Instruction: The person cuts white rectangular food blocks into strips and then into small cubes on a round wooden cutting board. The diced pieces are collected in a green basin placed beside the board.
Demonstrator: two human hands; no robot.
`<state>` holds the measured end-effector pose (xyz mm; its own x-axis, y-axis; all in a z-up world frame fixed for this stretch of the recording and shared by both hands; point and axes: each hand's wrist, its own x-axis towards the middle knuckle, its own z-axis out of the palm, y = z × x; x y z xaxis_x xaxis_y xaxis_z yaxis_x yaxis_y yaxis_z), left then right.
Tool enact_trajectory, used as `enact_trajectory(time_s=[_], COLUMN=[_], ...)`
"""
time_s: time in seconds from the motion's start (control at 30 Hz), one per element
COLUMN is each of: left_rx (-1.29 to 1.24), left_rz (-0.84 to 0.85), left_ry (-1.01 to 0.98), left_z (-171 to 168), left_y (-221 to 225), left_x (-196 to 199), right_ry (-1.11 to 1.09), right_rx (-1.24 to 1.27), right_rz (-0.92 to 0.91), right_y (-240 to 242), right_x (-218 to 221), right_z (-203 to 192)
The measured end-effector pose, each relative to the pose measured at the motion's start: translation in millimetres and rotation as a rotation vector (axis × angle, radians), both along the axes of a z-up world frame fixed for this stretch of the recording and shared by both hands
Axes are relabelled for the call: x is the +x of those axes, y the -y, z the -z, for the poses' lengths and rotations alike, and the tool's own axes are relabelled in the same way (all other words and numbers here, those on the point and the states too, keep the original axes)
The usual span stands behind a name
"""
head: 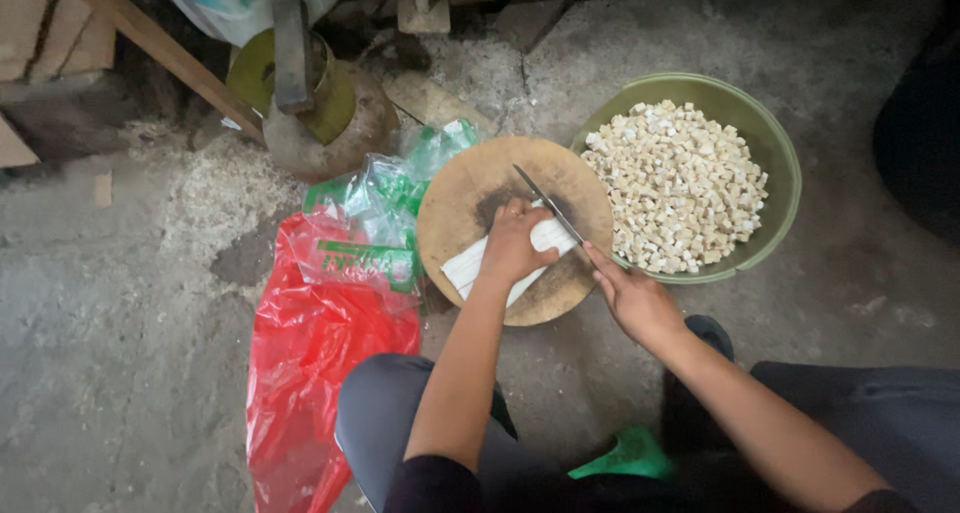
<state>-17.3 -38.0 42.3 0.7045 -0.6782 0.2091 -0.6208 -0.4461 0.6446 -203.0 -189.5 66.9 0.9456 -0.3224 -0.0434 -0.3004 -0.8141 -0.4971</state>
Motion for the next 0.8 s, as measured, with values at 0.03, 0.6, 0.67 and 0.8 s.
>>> enact_trajectory(time_s=[0.03, 0.6, 0.67, 0.8], left_rx=[-0.017, -0.094, -0.061, -0.056], left_rz=[0.003, 0.034, 0.024, 0.016], left_ry=[0.004, -0.001, -0.018, -0.043], left_z=[0, 15, 13, 7], left_y=[0, -8, -7, -7], left_x=[0, 1, 1, 0], right_ry=[0.009, -0.06, 0.052, -0.172], right_rx=[0.003, 0.339, 0.264, 0.247], right_rz=[-0.005, 0.102, 0.051, 0.166], right_y=[1, 15, 9, -2], right_x=[3, 26, 20, 20], right_z=[1, 16, 17, 14])
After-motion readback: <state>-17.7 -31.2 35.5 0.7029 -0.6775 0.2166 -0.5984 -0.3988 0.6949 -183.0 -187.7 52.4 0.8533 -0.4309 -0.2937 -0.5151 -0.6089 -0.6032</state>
